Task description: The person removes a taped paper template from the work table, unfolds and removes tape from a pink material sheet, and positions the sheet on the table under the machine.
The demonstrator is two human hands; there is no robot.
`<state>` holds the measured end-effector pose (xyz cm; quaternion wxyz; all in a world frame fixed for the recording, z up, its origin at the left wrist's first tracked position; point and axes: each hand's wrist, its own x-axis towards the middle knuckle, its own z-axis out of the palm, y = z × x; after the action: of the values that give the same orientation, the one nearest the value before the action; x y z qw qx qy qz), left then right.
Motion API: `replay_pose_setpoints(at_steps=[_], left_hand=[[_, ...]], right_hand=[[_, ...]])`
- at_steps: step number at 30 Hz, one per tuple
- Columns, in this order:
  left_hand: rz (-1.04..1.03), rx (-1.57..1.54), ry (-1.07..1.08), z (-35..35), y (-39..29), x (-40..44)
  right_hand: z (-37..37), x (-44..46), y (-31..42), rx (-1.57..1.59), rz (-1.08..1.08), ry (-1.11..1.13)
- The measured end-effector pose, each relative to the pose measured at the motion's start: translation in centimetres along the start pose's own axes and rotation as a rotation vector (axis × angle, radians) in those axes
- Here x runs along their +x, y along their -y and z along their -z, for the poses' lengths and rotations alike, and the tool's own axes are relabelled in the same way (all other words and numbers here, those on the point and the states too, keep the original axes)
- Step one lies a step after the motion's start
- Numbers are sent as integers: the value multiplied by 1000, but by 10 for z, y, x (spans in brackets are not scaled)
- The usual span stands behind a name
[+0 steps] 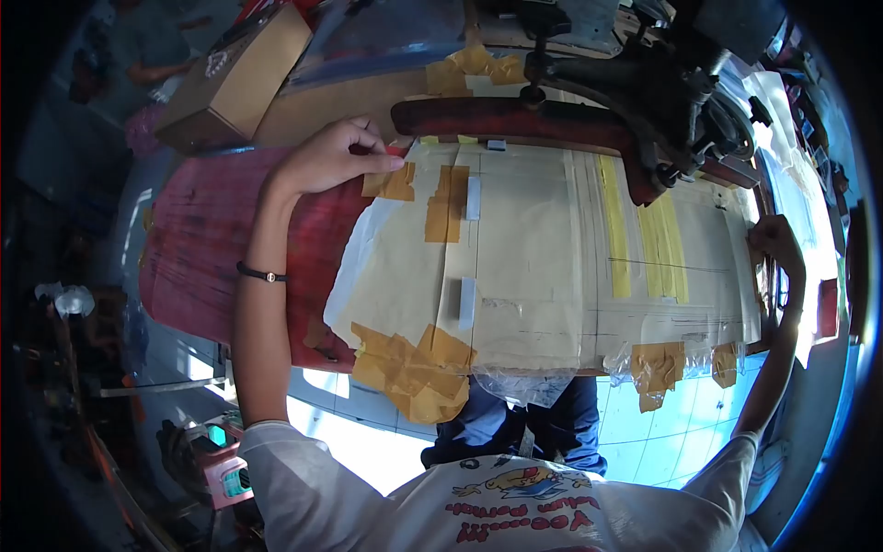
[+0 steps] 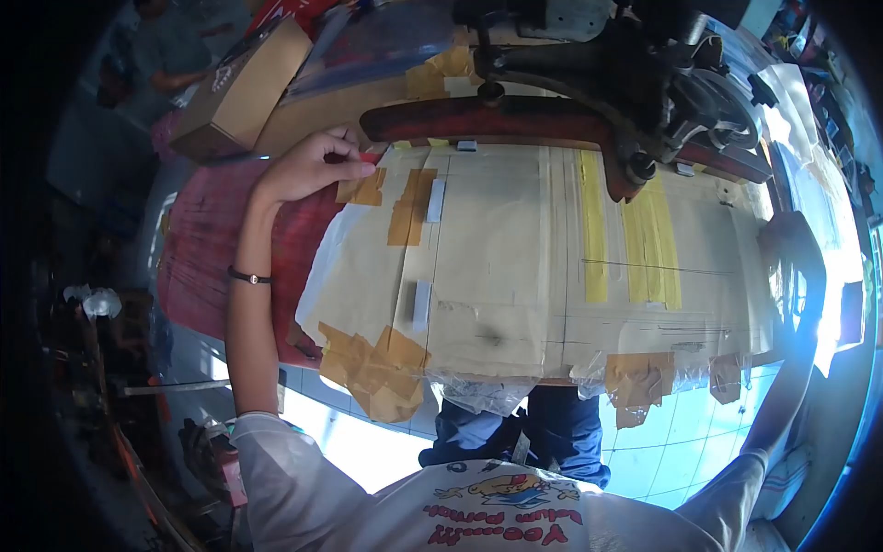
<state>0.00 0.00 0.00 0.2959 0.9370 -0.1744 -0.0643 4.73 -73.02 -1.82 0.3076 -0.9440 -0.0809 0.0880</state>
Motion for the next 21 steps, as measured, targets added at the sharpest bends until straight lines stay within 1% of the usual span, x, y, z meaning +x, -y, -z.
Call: replay_pose_setpoints(at_steps=[2, 3, 5, 6, 9, 15, 16, 19, 20, 21], left_hand=[[-7, -9, 26, 0, -14, 3], [9, -49, 26, -7, 7, -4], [36, -56, 29, -4, 7, -5], [29, -29, 29, -1, 5, -4], [-13, -16, -2, -3, 8, -4], [8, -32, 32, -1, 7, -5], [16, -28, 34, -1, 7, -5], [25, -20, 35, -1, 6, -4], [23, -23, 31, -1, 6, -4], [22, -27, 28, -2, 7, -5]], right_hand=[[9, 0, -12, -36, 55, -12], [1, 0, 5, -50, -7, 9], [-1, 0, 13, -17, -107, 16], [-5, -2, 29, -1, -84, 50], [-4, -2, 25, -70, -59, 22], [-1, 1, 16, -101, 39, 67], [-2, 1, 14, -95, 27, 41], [-2, -1, 23, -57, -38, 67], [-2, 1, 17, -78, 32, 55], [-3, 1, 18, -87, 24, 59]])
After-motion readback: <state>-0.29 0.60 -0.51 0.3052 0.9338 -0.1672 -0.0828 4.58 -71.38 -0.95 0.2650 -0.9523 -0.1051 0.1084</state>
